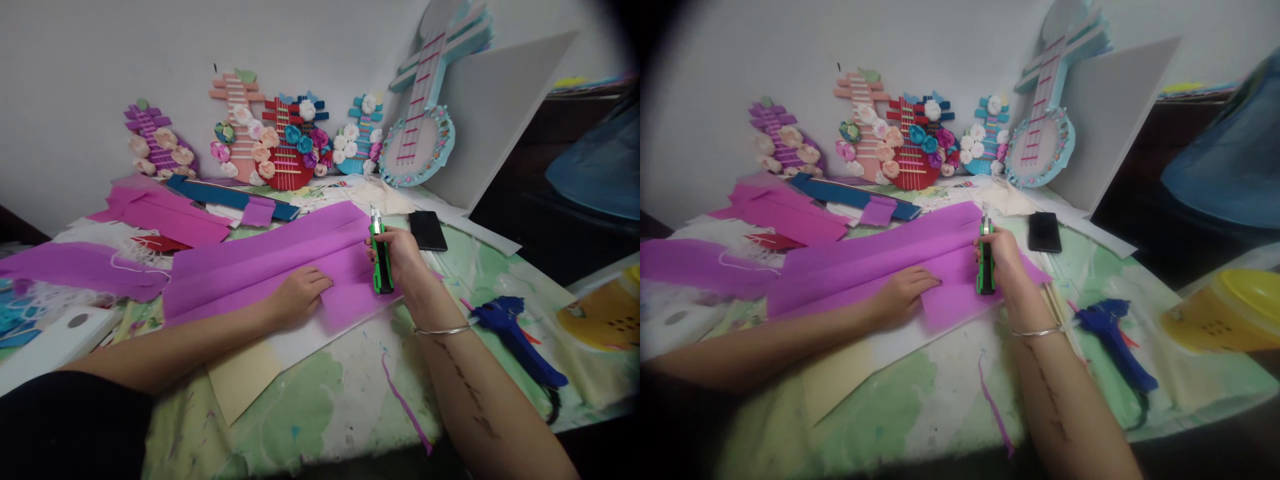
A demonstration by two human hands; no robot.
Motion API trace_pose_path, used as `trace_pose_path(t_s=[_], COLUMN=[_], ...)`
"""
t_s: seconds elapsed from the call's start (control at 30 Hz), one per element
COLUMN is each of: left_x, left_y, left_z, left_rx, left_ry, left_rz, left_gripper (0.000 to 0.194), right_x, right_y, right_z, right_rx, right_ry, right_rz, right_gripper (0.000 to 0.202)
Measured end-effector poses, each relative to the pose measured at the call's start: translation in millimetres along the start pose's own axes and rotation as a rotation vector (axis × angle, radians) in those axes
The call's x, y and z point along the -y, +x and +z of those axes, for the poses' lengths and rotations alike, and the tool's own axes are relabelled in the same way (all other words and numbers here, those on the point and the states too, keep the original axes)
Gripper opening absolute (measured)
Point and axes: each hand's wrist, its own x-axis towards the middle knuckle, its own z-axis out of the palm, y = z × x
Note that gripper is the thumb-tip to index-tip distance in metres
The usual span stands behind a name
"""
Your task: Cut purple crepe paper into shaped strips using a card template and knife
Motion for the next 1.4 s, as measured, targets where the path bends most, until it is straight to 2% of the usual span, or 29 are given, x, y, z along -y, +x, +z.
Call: trace_pose_path(t_s=[0.17,0.37,0.57,0.67,0.77,0.83,0.9,0.97,1.03,1.1,1.23,1.4], left_x=[0,2,8,18,39,59,82,109,136,160,186,191], left_y=[-1,-11,-34,-43,-42,-37,-31,-27,-28,-35,-55,-68], left_z=[-2.5,-23.8,-51.3,-60.5,-66.4,-70.2,-75.2,-81.7,-89.1,-95.8,-102.6,-102.7], left_rx=[0.019,0.236,0.398,0.361,0.211,0.186,0.204,0.235,0.235,0.283,0.364,0.41], left_ry=[0.037,0.09,0.052,-0.005,0.048,0.149,0.26,0.354,0.395,0.387,0.312,0.2], left_rz=[0.03,0.105,0.027,-0.054,-0.116,-0.203,-0.38,-0.627,-0.775,-0.876,-0.93,-0.895], left_gripper=[0.034,0.035,0.059,0.062,0.044,0.043,0.042,0.041,0.047,0.051,0.043,0.036], right_x=[2,2,-1,-7,-12,-13,-13,-12,-10,-10,-9,-10], right_y=[0,0,3,5,7,8,8,8,8,7,6,5], right_z=[0,-1,-1,-1,-1,-1,-1,-1,-1,-1,1,4], right_rx=[-0.003,0.003,0.011,0.027,0.042,0.052,0.059,0.06,0.058,0.054,0.046,0.036], right_ry=[-0.002,0.012,-0.008,-0.018,-0.031,-0.039,-0.044,-0.048,-0.052,-0.058,-0.069,-0.073], right_rz=[-0.001,0.012,0.028,0.041,0.051,0.054,0.053,0.049,0.046,0.046,0.051,0.056], right_gripper=[0.026,0.028,0.028,0.028,0.028,0.029,0.03,0.03,0.029,0.028,0.028,0.028])
